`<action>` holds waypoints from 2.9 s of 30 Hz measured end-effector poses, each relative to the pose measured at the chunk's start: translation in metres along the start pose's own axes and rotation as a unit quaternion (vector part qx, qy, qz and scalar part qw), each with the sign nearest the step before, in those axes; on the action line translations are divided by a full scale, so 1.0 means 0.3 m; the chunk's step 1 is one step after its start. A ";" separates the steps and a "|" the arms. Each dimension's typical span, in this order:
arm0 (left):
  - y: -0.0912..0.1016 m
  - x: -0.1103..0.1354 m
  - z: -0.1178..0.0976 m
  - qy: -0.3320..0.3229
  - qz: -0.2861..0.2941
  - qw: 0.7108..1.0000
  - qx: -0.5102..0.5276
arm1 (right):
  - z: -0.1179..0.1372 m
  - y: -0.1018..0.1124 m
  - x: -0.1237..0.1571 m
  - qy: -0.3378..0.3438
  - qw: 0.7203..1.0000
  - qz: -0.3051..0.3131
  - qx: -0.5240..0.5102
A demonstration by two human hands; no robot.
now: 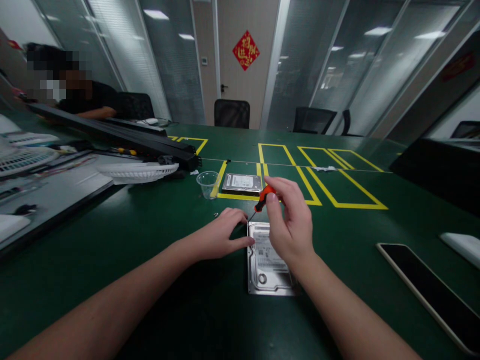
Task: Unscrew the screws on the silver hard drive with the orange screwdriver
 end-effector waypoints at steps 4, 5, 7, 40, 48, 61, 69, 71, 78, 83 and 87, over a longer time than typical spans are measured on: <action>-0.003 -0.002 0.001 -0.004 0.001 1.000 0.000 | 0.002 -0.001 0.001 0.001 1.000 0.008 -0.002; -0.003 -0.002 0.001 -0.004 0.002 1.000 0.000 | 0.003 -0.001 0.001 0.001 1.000 0.008 0.000; -0.003 -0.002 0.000 -0.003 0.002 1.000 -0.002 | 0.005 -0.002 0.000 0.001 1.000 0.007 0.003; 0.005 0.001 -0.011 0.000 0.003 1.000 0.004 | -0.017 -0.005 0.005 -0.008 1.000 -0.011 -0.001; 0.000 -0.002 -0.006 0.003 0.008 1.000 0.005 | 0.000 0.001 0.000 0.001 1.000 -0.007 0.027; 0.002 -0.002 -0.005 0.002 0.004 1.000 0.007 | -0.027 -0.007 0.012 -0.013 0.999 -0.008 -0.031; 0.002 -0.001 -0.006 0.006 0.008 1.000 0.004 | -0.043 -0.001 0.015 -0.018 0.999 -0.024 -0.035; 0.002 0.000 -0.005 0.006 0.007 1.000 0.003 | -0.032 0.000 0.011 -0.011 0.999 -0.021 -0.027; -0.001 -0.002 -0.006 0.003 0.006 1.000 0.000 | 0.003 0.000 0.004 -0.001 1.000 -0.006 -0.011; -0.001 -0.004 -0.007 0.003 0.007 1.000 0.006 | 0.013 0.003 0.000 0.011 1.000 -0.009 0.007; -0.001 -0.002 -0.007 0.004 0.009 1.000 0.007 | 0.004 0.006 0.000 0.014 1.000 -0.023 0.017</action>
Point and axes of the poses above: each hand's wrist, its own x-axis away from the middle knuckle, its own y-axis out of the back of the hand, z = x × y, the point moved 10 cm from there along -x, towards the middle knuckle, and after that the axes turned 6 degrees about z, right-handed, at the moved point
